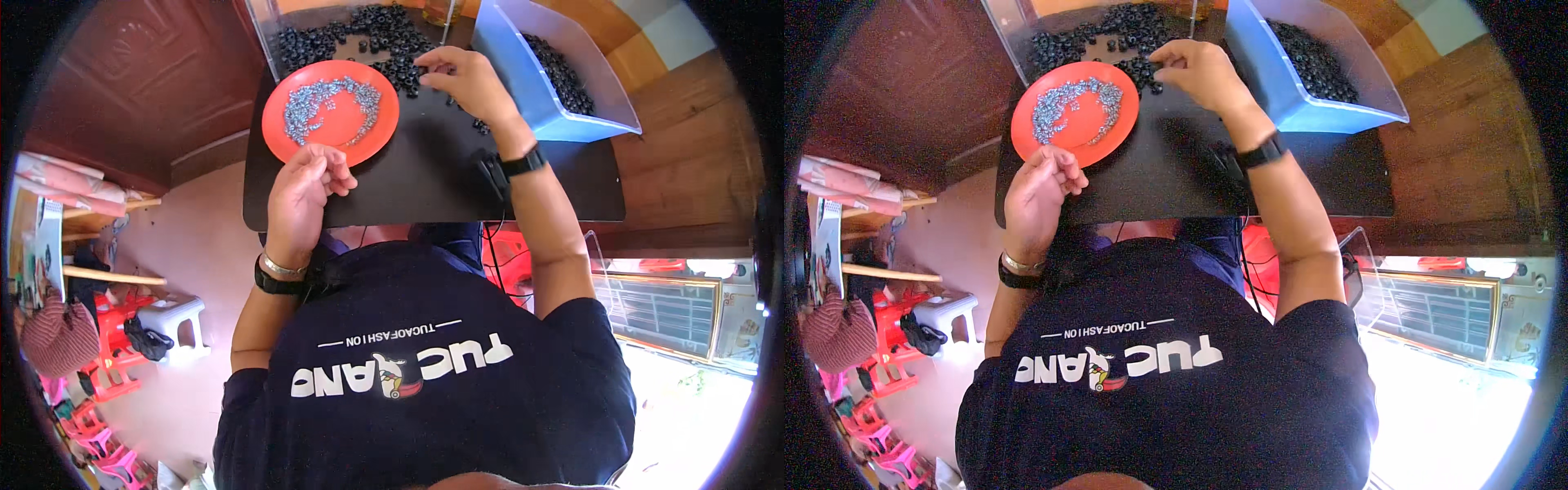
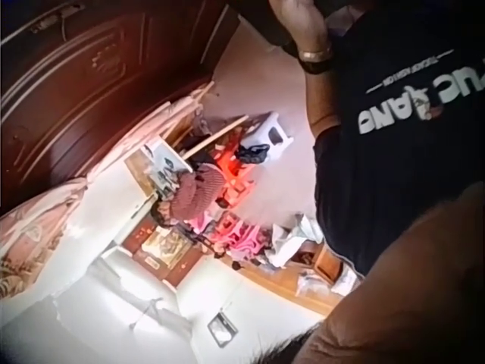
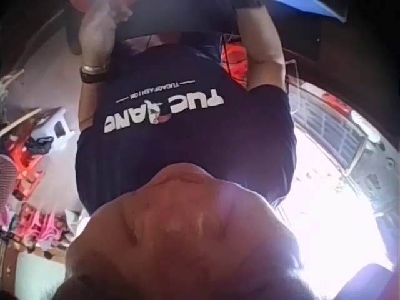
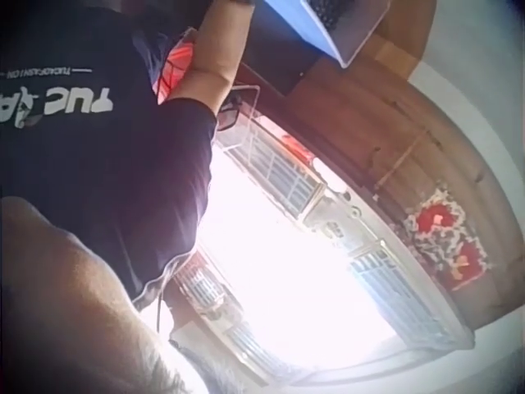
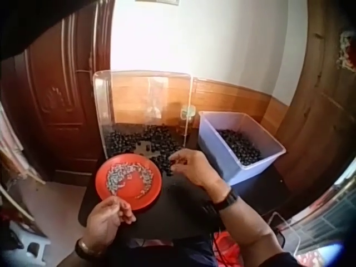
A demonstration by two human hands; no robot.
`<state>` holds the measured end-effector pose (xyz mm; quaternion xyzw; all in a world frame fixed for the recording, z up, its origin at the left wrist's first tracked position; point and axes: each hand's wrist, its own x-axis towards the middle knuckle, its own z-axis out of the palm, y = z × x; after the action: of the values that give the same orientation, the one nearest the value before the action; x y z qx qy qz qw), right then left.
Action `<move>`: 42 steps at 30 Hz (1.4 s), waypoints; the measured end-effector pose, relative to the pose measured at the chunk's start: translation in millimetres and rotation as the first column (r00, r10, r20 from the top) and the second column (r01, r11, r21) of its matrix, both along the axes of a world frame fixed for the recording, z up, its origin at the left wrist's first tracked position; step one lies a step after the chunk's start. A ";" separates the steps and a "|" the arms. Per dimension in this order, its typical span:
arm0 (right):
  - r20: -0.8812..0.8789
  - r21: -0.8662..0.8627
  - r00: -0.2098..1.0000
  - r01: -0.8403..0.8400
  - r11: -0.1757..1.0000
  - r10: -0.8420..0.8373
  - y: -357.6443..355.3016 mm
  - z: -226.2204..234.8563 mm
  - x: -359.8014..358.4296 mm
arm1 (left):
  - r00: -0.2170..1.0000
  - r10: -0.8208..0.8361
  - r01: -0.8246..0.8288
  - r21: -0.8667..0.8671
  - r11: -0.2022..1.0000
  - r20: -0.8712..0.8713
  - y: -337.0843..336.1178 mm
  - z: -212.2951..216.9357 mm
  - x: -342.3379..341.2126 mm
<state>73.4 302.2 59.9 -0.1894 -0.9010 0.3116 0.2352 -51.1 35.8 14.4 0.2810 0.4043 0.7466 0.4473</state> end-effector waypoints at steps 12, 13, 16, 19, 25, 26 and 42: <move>-0.241 -0.105 0.939 -0.277 0.955 0.246 -109.0 15.1 14.4 | 0.983 -0.051 0.049 -0.018 0.999 -0.176 33.8 20.1 21.6; -0.244 -0.023 0.939 -0.256 0.966 0.243 -110.5 13.3 14.0 | 0.980 -0.037 0.037 -0.002 0.999 -0.197 33.7 18.8 22.1; -0.279 -0.241 0.924 -0.330 0.913 0.261 -114.1 14.2 15.6 | 0.994 -0.033 0.038 0.049 0.998 -0.103 30.7 16.9 22.1; -0.408 -0.440 0.883 -0.412 0.798 0.231 -114.6 8.3 16.4 | 0.995 -0.090 0.085 0.124 0.989 0.038 28.9 13.7 19.4; -0.450 -0.432 0.864 -0.431 0.792 0.225 -119.6 -3.6 14.4 | 0.990 -0.136 0.129 0.168 0.977 0.034 26.6 5.3 19.5; -0.449 -0.434 0.865 -0.429 0.792 0.223 -120.2 -4.8 13.5 | 0.990 -0.138 0.130 0.167 0.977 0.036 26.5 5.3 19.6; -0.209 0.220 0.939 -0.226 0.949 0.272 -114.3 7.1 9.0 | 0.990 -0.126 0.116 0.152 0.981 0.059 3.0 -13.8 3.8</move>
<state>82.4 187.9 67.0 -0.0112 -0.9090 0.2708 0.3165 -47.3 38.9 0.6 0.3121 0.3143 0.7551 0.4834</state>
